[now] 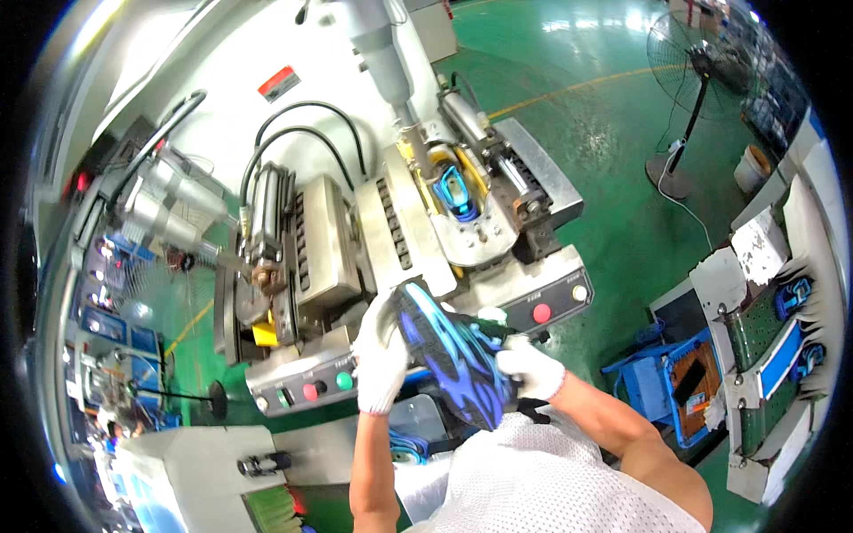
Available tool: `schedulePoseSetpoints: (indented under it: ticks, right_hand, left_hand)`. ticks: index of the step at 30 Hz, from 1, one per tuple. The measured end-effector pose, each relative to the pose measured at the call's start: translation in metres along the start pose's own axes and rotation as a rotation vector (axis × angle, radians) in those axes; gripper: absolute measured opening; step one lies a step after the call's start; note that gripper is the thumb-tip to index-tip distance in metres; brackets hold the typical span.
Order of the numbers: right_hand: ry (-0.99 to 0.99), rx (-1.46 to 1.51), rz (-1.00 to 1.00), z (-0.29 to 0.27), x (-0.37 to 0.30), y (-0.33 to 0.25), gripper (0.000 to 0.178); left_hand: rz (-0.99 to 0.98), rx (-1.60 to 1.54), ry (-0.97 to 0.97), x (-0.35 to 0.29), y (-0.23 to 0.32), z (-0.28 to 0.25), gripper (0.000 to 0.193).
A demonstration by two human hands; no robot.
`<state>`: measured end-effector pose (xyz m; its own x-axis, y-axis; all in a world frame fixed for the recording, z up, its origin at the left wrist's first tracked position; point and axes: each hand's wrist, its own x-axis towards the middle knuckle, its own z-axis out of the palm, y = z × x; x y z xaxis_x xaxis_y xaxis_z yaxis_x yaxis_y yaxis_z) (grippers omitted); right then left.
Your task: The person places shoes into an industrial press machine, operates the machine with buttons, removes the shoes, and uses a handheld scanner on them before placing them on a conveyor.
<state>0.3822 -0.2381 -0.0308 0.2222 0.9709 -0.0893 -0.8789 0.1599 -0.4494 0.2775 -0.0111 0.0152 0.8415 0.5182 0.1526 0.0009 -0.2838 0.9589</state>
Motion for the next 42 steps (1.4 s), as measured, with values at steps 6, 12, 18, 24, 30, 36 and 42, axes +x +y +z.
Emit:
schedulePoseSetpoints:
  ticks: [6,12,18,24,30,36,42]
  right_hand:
    - [0.125,-0.006,-0.279,-0.018,-0.05,-0.059,0.094]
    - [0.444,0.018,-0.491,-0.016,-0.099,-0.06,0.088]
    - [0.863,-1.497,-0.526,-0.078,-0.137,-0.035,0.048]
    - [0.924,-1.262,-0.522,-0.04,-0.028,-0.112,0.018]
    - [0.886,-1.309,-0.326,-0.05,0.171,-0.216,0.058]
    - [1.092,-2.03,-0.202,-0.222,0.378,-0.204,0.042]
    - [0.991,-2.133,-0.019,-0.172,0.352,-0.206,0.059]
  left_hand:
    - [-0.105,0.35,0.096,0.206,-0.084,0.099,0.079]
    - [-0.182,0.756,0.246,0.322,-0.143,0.155,0.081]
    - [-0.421,0.639,0.044,0.358,-0.094,0.145,0.076]
    - [-0.462,0.463,0.148,0.279,-0.043,0.055,0.061]
    - [-0.29,0.16,0.194,0.073,0.008,-0.009,0.055]
    - [-0.746,0.358,0.33,-0.171,-0.012,-0.053,0.072]
    - [-1.33,0.741,0.855,-0.37,-0.067,-0.03,0.083]
